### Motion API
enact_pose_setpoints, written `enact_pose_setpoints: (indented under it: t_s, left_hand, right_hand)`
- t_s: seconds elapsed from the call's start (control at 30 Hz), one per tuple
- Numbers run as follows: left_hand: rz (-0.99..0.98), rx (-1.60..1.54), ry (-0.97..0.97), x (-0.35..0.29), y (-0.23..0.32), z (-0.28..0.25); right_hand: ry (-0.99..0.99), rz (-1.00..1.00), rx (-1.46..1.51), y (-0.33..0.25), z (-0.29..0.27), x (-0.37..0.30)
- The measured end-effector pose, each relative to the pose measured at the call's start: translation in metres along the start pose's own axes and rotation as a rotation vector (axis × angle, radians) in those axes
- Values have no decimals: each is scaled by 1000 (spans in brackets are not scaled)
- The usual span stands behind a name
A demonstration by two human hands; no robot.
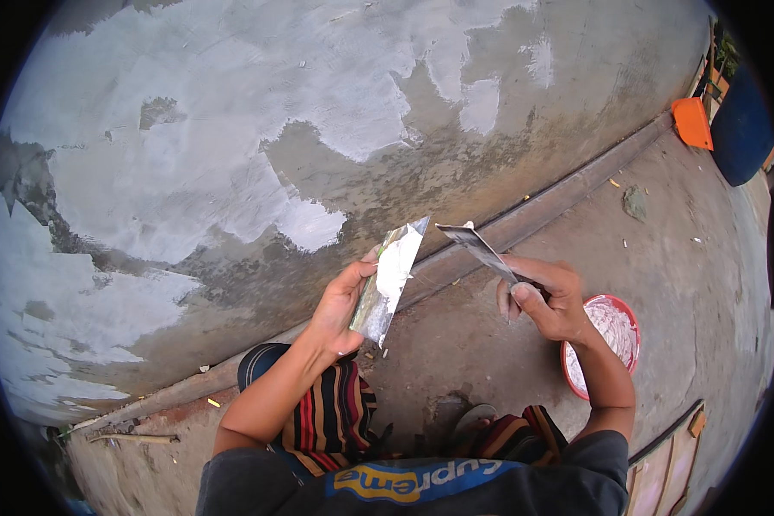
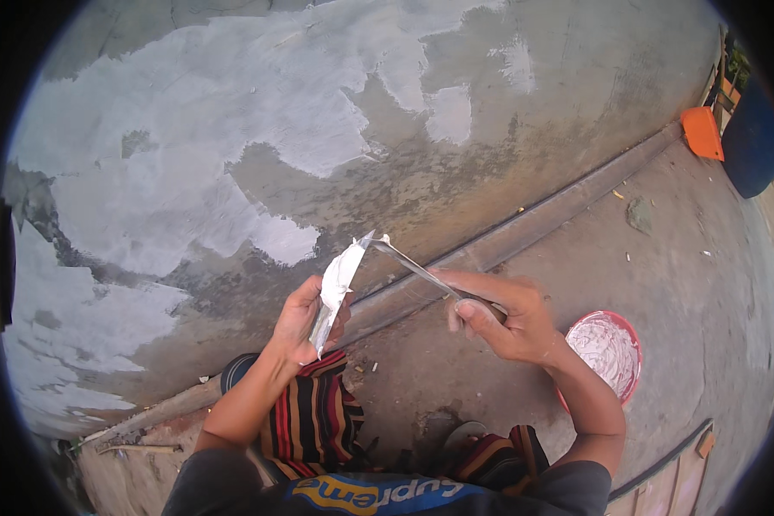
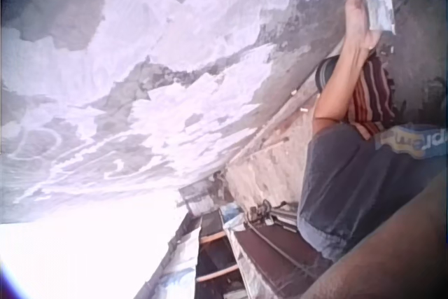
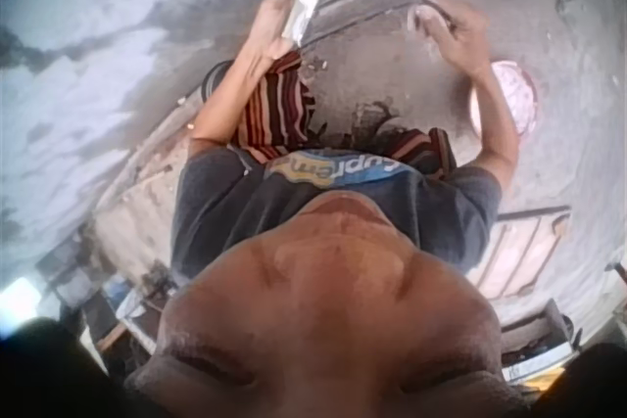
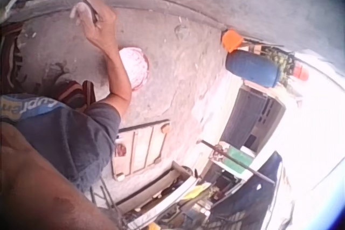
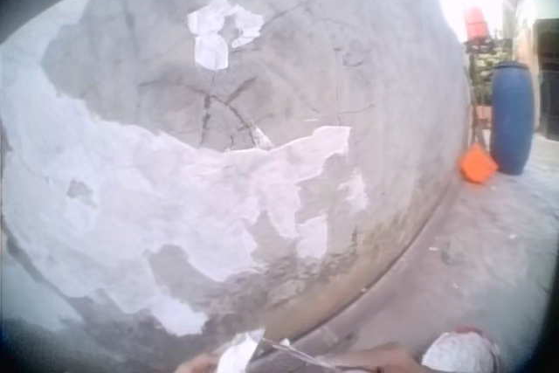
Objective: The person scoops white plaster from a red basin using a small trowel and applies it to a concrete wall with a larger trowel. They repeatedly smooth and spread the plaster across the surface.
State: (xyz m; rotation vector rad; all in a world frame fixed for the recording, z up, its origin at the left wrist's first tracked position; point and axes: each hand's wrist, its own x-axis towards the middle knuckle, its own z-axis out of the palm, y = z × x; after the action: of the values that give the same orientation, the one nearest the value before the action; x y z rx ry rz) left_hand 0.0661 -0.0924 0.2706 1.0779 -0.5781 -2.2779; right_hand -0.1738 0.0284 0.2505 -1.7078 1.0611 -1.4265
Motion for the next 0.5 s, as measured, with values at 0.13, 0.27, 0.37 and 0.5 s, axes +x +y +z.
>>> enact_pose_setpoints:
  t_s: [0.13, 0.27, 0.37, 0.5]
  left_hand:
    - [12, -24, -78, -2, -2, 0]
    - [-69, -110, -406, 1, 2, -28]
    - [-130, -193, -666, 11, 7, -56]
    - [-5, -123, -610, 3, 15, -41]
  right_hand:
    - [-151, 232, 597, 10, 14, 17]
    - [-365, 381, 1013, 20, 21, 31]
    - [-423, 396, 999, 37, 28, 31]
    - [-341, 577, 860, 62, 4, 17]
